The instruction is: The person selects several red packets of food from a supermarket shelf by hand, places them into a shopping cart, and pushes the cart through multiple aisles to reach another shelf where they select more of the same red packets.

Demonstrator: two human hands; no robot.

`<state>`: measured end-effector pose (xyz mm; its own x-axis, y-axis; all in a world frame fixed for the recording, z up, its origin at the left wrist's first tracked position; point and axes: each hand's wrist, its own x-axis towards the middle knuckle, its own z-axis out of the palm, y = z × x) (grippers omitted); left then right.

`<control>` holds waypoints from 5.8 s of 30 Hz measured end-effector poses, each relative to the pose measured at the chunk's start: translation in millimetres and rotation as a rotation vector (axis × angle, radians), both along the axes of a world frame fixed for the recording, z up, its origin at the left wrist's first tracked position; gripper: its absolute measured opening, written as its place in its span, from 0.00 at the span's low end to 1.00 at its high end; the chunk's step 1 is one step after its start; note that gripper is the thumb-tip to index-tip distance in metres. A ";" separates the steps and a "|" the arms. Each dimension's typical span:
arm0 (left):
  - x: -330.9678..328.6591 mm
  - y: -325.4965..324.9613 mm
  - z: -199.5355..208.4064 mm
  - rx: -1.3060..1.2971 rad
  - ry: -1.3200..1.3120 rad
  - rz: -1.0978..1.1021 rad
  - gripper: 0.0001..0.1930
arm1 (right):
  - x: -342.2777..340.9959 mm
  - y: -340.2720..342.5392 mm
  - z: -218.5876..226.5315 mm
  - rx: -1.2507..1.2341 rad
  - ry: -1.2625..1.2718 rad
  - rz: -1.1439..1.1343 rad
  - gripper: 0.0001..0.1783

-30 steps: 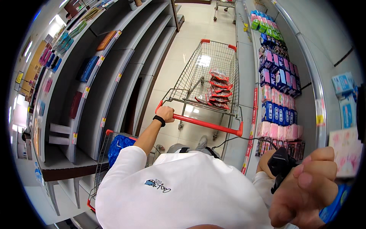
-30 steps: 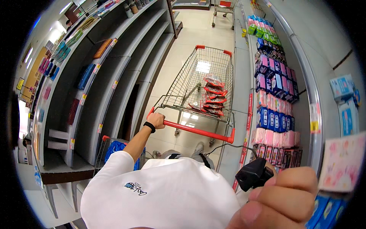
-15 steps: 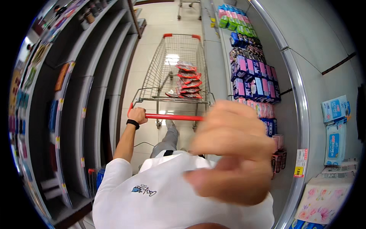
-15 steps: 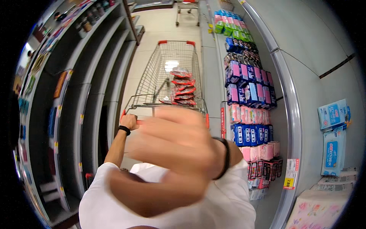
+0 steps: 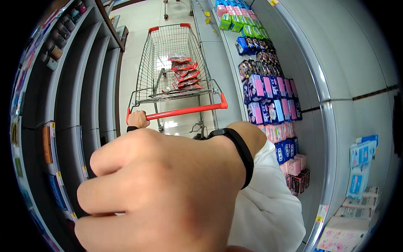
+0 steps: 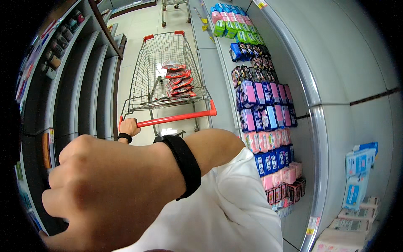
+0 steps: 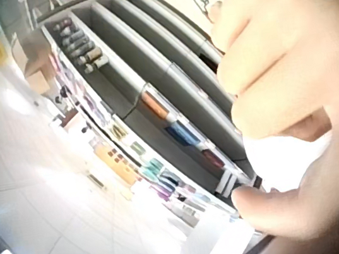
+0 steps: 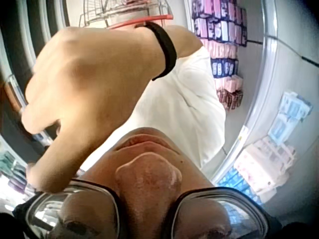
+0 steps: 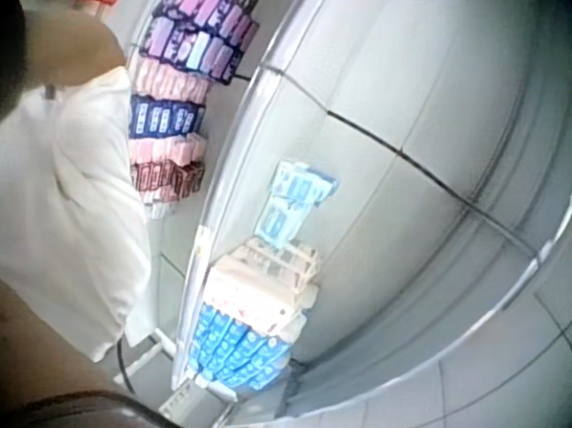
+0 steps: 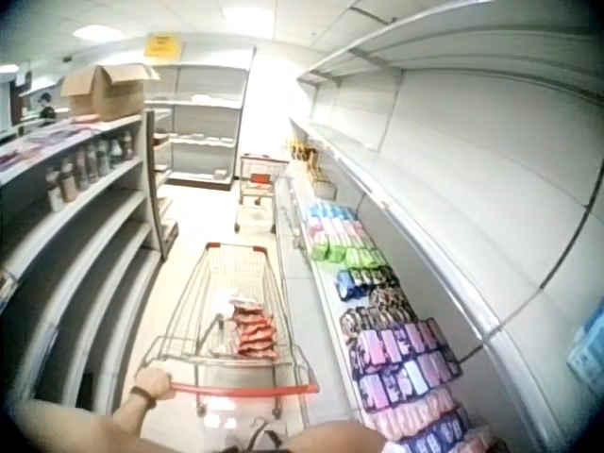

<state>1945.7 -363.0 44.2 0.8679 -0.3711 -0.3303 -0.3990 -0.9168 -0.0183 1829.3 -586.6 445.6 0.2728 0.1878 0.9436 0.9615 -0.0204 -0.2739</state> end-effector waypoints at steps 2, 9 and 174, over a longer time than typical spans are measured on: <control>30.6 -11.9 -0.7 0.000 0.024 0.012 0.09 | 29.8 -12.2 -3.2 -0.032 0.020 -0.004 0.20; 143.4 -29.5 -35.6 -0.071 0.051 0.044 0.10 | 125.7 -86.3 -15.5 -0.245 0.107 -0.006 0.28; 2306.6 204.6 -283.7 -0.158 -0.007 1.224 0.09 | 2736.2 258.0 -741.9 -1.202 0.197 -0.253 0.18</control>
